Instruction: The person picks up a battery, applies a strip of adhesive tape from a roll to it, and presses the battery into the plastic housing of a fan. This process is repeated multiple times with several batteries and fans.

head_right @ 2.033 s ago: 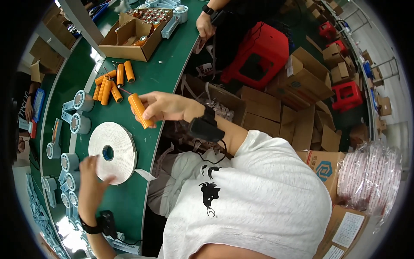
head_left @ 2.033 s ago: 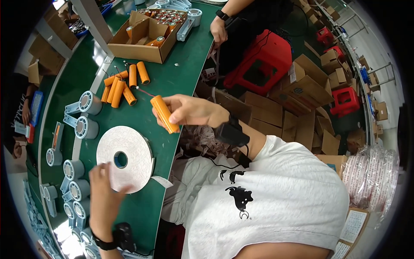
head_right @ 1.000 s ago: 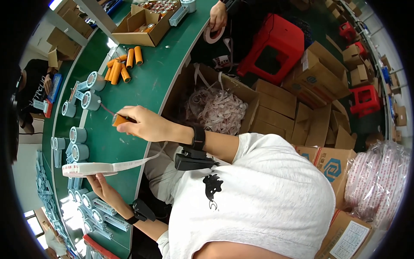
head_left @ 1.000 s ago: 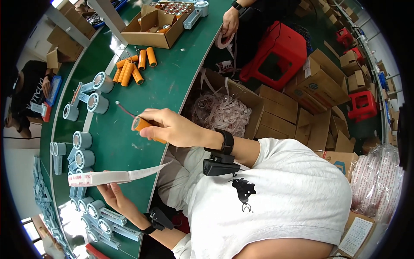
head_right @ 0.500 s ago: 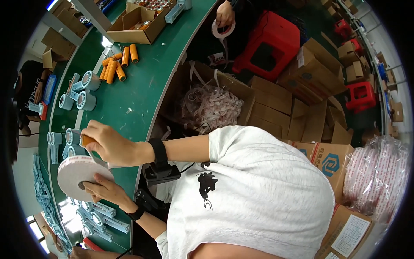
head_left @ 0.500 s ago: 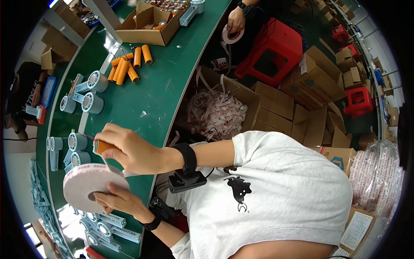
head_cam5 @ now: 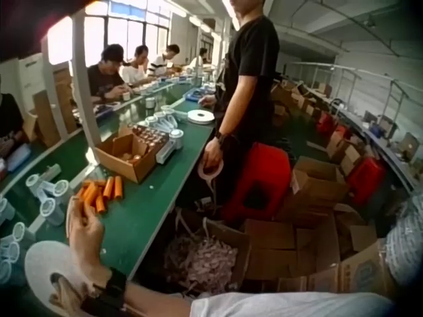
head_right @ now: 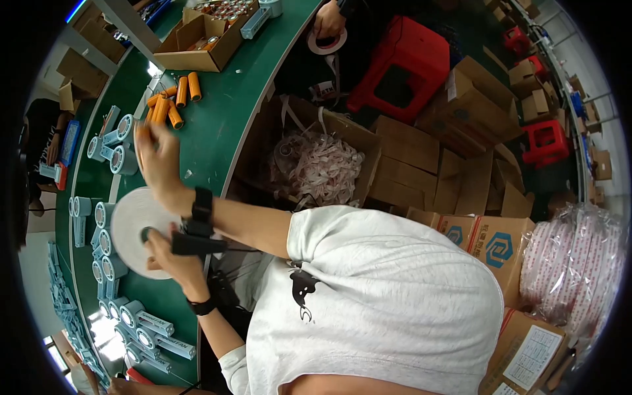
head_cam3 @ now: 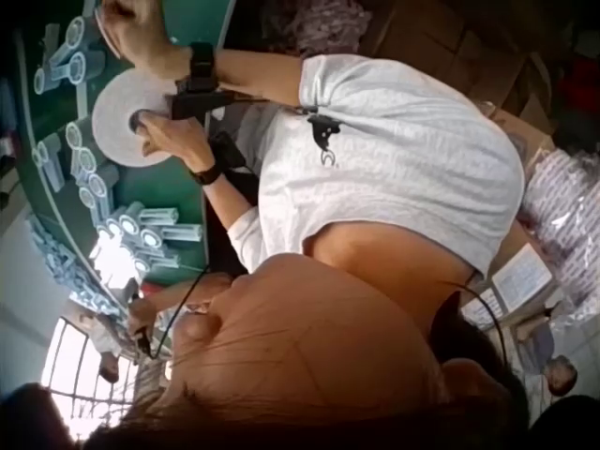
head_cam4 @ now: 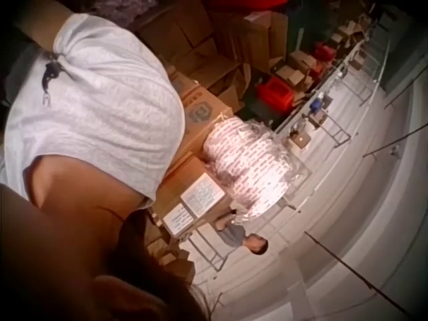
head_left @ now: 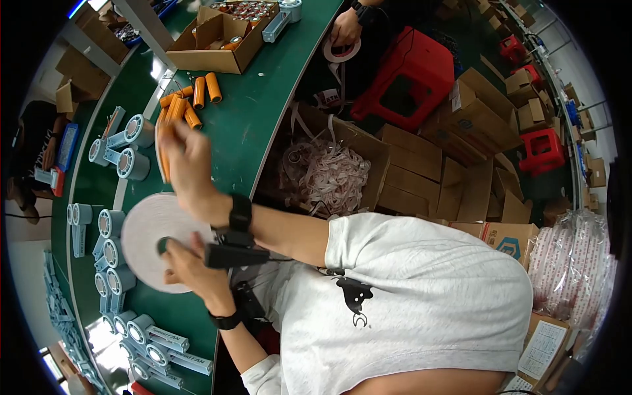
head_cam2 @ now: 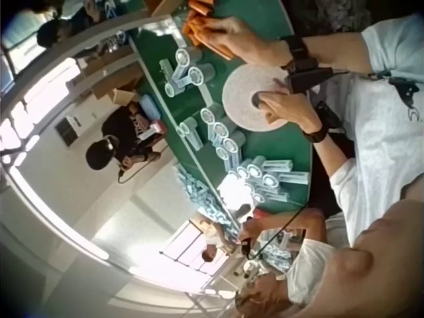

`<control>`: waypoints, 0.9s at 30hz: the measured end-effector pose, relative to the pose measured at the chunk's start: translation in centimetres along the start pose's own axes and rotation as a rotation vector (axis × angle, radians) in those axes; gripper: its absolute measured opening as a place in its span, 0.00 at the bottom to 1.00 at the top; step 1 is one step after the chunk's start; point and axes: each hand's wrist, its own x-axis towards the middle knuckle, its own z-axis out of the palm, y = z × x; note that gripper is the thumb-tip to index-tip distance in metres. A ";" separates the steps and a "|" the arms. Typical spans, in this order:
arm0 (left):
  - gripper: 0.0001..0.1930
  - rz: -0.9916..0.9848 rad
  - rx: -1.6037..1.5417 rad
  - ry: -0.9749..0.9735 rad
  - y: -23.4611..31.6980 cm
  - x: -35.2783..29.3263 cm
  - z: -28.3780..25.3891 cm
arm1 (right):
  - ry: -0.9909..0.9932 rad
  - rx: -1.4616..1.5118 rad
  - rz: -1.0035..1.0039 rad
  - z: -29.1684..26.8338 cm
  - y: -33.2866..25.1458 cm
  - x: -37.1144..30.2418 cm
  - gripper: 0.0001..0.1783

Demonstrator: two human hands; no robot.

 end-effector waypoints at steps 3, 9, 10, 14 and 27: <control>0.23 0.137 0.031 -0.052 0.8 0.9 0.0 | -0.051 0.264 -0.355 0.6 -8.5 5.2 0.08; 0.18 0.366 0.171 0.080 2.0 4.3 -1.0 | -0.461 0.110 -0.290 -1.3 -7.7 0.6 0.13; 0.18 0.374 0.152 0.142 1.4 4.9 -2.1 | -0.526 0.013 -0.262 -1.9 -7.0 0.1 0.14; 0.22 -0.020 0.532 0.083 -11.2 8.9 -7.0 | -0.722 -0.144 -0.043 -4.9 -7.0 -2.4 0.18; 0.19 0.156 -0.047 -0.202 -17.6 9.0 -9.4 | -0.998 -0.267 0.184 -5.3 -6.4 -5.0 0.17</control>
